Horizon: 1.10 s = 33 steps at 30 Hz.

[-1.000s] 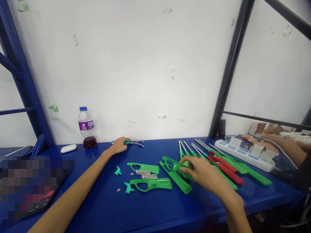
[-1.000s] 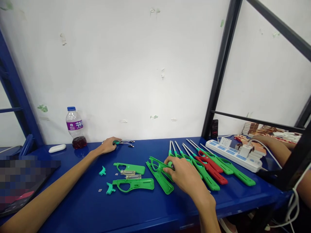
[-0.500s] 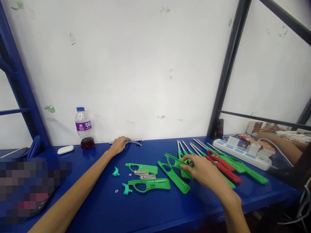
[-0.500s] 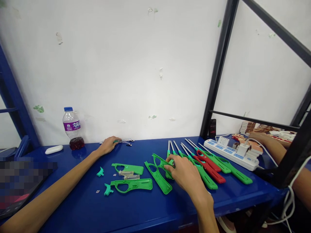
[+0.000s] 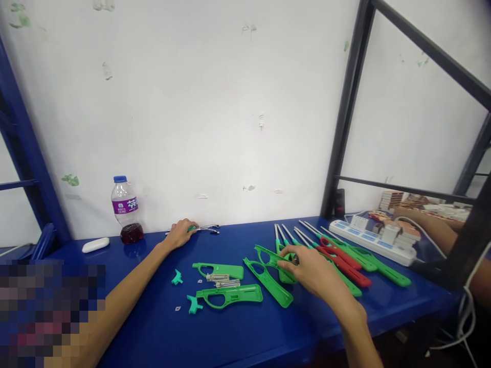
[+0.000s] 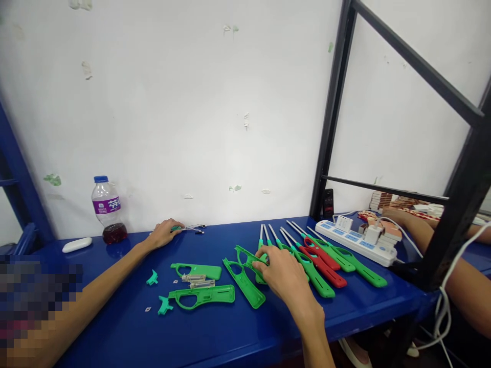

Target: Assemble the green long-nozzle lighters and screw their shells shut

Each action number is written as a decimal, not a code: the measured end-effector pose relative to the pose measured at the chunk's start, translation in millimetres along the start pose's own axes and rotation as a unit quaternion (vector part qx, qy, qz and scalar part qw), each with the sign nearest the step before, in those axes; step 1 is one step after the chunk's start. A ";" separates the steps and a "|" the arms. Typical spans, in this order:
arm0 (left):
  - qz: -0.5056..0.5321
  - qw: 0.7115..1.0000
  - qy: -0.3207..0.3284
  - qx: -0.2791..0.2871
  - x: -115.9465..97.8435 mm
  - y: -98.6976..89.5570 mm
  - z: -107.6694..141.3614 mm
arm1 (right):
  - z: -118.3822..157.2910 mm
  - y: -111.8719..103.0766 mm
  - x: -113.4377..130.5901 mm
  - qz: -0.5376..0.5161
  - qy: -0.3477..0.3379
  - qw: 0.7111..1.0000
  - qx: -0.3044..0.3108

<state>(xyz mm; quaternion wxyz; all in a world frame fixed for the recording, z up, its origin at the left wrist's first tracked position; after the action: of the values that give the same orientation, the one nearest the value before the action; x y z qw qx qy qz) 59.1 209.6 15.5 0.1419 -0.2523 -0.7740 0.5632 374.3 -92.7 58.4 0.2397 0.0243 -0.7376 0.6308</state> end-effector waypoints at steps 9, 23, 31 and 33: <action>-0.009 0.999 -0.007 -0.038 -10.3 -12.6 8.8 | 0.4 1.9 7.0 0.006 -0.004 1.000 0.009; 0.075 0.977 0.194 -0.039 -159.9 -66.6 115.1 | -0.8 29.9 20.5 0.083 -0.016 0.995 0.047; 0.091 0.976 0.193 0.039 -196.1 -16.6 175.5 | 1.7 43.4 40.7 0.074 -0.047 0.996 0.036; 0.095 0.978 0.180 0.053 -182.5 -13.2 172.3 | 0.7 47.4 47.4 0.062 -0.058 0.996 0.030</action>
<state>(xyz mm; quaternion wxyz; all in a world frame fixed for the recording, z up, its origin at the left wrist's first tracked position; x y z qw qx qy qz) 121.1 -31.8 -16.3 0.2376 -0.4140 -0.6772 0.5600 316.2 -71.1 33.0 0.1561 0.0221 -0.7312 0.6637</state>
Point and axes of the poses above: each hand's wrist, its own z-axis away from the middle knuckle, its own y-axis out of the palm, x = y × z, the point moved 7 cm from there along -z, towards the middle knuckle, and after that the axes turned 1 degree about z, right-handed, at the moved point
